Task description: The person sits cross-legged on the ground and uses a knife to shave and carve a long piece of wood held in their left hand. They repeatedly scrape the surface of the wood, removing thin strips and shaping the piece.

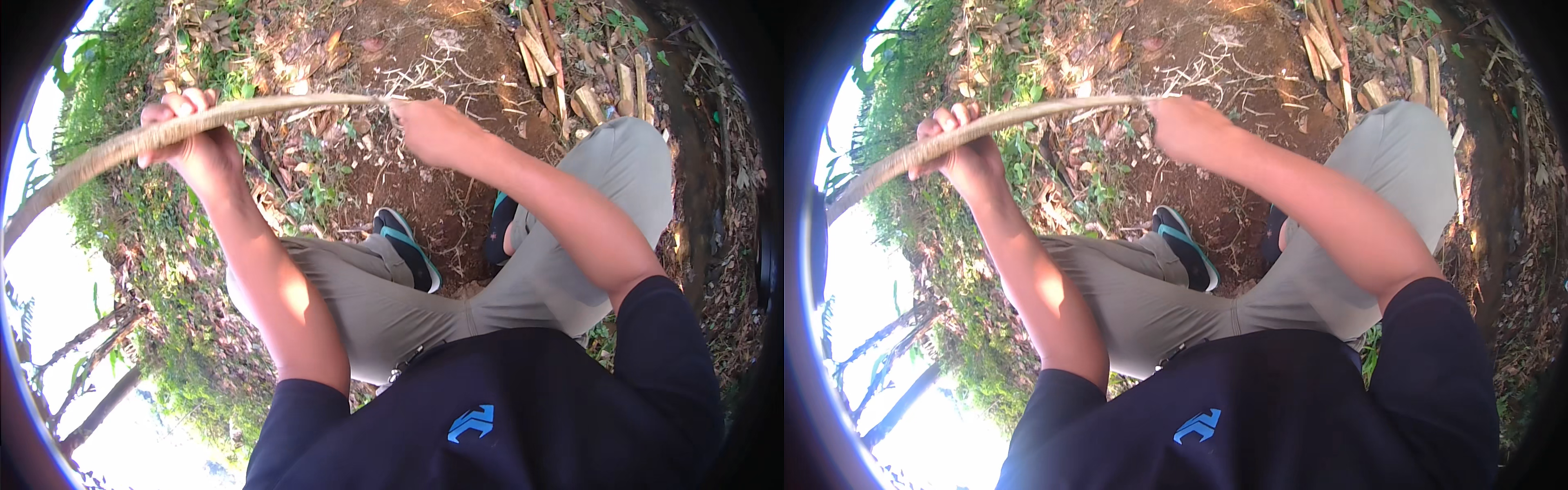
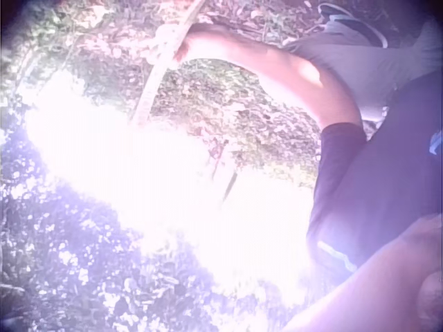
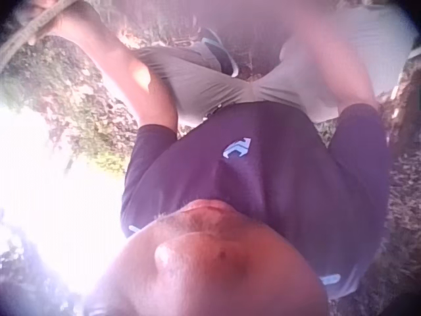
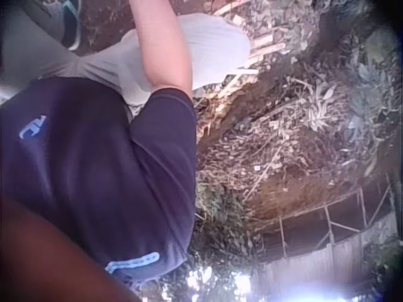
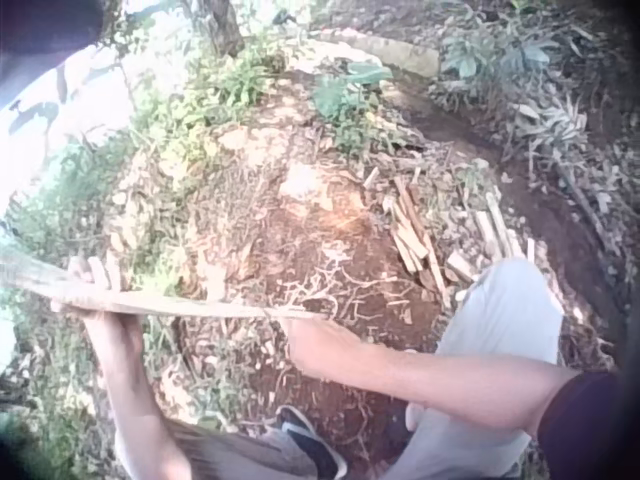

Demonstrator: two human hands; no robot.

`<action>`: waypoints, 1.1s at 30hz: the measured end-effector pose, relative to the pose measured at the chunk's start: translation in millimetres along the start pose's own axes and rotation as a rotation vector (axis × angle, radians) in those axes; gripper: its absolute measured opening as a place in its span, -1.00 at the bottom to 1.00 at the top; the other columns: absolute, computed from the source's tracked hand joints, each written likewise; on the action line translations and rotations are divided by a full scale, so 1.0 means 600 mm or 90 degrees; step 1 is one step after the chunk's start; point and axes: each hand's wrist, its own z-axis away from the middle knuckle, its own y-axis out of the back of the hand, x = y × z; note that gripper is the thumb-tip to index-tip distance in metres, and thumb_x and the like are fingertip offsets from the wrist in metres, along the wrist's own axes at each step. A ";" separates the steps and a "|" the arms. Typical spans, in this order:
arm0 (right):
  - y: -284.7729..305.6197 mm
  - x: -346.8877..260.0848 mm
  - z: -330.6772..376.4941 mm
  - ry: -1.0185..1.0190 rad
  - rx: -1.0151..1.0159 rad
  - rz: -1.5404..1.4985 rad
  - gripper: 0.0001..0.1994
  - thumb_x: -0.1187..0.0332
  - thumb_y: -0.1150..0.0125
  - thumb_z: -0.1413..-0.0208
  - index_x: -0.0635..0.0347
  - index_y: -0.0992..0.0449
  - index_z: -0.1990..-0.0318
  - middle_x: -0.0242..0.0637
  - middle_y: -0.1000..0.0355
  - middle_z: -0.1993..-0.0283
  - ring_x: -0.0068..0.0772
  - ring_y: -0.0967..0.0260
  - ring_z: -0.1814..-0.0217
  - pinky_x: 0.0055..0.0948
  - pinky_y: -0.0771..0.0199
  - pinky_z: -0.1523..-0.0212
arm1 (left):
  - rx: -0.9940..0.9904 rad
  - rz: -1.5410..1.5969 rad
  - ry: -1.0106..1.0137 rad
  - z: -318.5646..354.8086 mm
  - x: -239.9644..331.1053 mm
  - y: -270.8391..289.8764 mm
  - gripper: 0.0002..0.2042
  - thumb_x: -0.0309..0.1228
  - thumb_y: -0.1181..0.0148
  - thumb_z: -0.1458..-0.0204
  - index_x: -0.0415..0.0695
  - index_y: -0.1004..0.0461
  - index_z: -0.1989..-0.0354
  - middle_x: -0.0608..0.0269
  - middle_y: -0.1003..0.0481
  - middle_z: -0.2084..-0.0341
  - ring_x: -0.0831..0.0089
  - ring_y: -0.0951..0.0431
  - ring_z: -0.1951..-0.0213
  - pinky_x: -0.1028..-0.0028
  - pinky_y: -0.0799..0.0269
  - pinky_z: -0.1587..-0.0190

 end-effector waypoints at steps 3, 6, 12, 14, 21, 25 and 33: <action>-0.006 -0.015 0.005 0.044 0.037 0.013 -0.53 0.45 0.18 -0.21 0.19 -0.25 -0.30 0.04 -0.50 0.41 -0.03 -0.52 0.42 -0.05 -0.50 0.36 | 0.057 -0.035 -0.007 0.010 0.000 -0.004 -0.37 0.40 -0.10 0.32 0.02 -0.34 0.42 0.41 -0.38 0.56 0.46 -0.40 0.44 0.38 -0.37 0.27; -0.003 -0.014 -0.001 -0.080 -0.054 -0.025 -0.56 0.45 0.17 -0.22 0.22 -0.29 -0.27 0.05 -0.49 0.44 -0.05 -0.51 0.44 -0.09 -0.51 0.39 | 0.058 0.001 0.001 0.008 -0.003 0.002 -0.35 0.41 -0.10 0.34 0.02 -0.34 0.40 0.40 -0.41 0.53 0.45 -0.42 0.44 0.36 -0.39 0.26; -0.015 0.011 -0.007 -0.028 -0.018 0.008 -0.50 0.50 0.14 -0.18 0.22 -0.23 -0.31 0.02 -0.49 0.48 -0.09 -0.51 0.50 -0.08 -0.54 0.38 | -0.027 0.037 0.010 -0.007 -0.005 0.011 -0.32 0.43 -0.09 0.37 0.01 -0.35 0.38 0.41 -0.40 0.55 0.44 -0.39 0.42 0.40 -0.30 0.28; 0.006 -0.030 0.007 0.033 0.021 0.011 -0.51 0.52 0.14 -0.16 0.19 -0.25 -0.30 -0.01 -0.48 0.50 -0.07 -0.51 0.50 -0.09 -0.55 0.37 | -0.016 0.020 0.013 0.004 0.001 0.015 -0.32 0.43 -0.09 0.37 0.02 -0.34 0.38 0.42 -0.38 0.57 0.45 -0.38 0.43 0.41 -0.31 0.27; -0.020 -0.016 0.011 -0.002 0.030 0.029 -0.50 0.52 0.20 -0.19 0.13 -0.23 -0.31 0.09 -0.49 0.41 0.06 -0.54 0.32 0.01 -0.54 0.23 | 0.014 0.025 0.022 0.003 -0.002 0.013 -0.33 0.42 -0.14 0.43 0.03 -0.39 0.41 0.42 -0.39 0.56 0.45 -0.41 0.43 0.38 -0.36 0.26; -0.018 -0.017 0.023 -0.012 0.000 0.041 -0.51 0.52 0.18 -0.18 0.15 -0.23 -0.30 0.10 -0.50 0.24 0.09 -0.54 0.22 0.01 -0.53 0.19 | 0.001 0.033 0.030 0.011 0.000 0.016 -0.33 0.42 -0.12 0.37 0.01 -0.38 0.40 0.38 -0.38 0.54 0.44 -0.39 0.41 0.37 -0.35 0.26; -0.039 0.043 0.017 -0.071 -0.015 0.073 -0.55 0.46 0.13 -0.19 0.24 -0.24 -0.26 0.10 -0.51 0.31 0.13 -0.52 0.20 0.02 -0.53 0.16 | 0.061 0.006 0.015 0.000 -0.006 0.021 -0.35 0.41 -0.12 0.34 0.01 -0.36 0.43 0.38 -0.39 0.55 0.43 -0.40 0.42 0.34 -0.39 0.25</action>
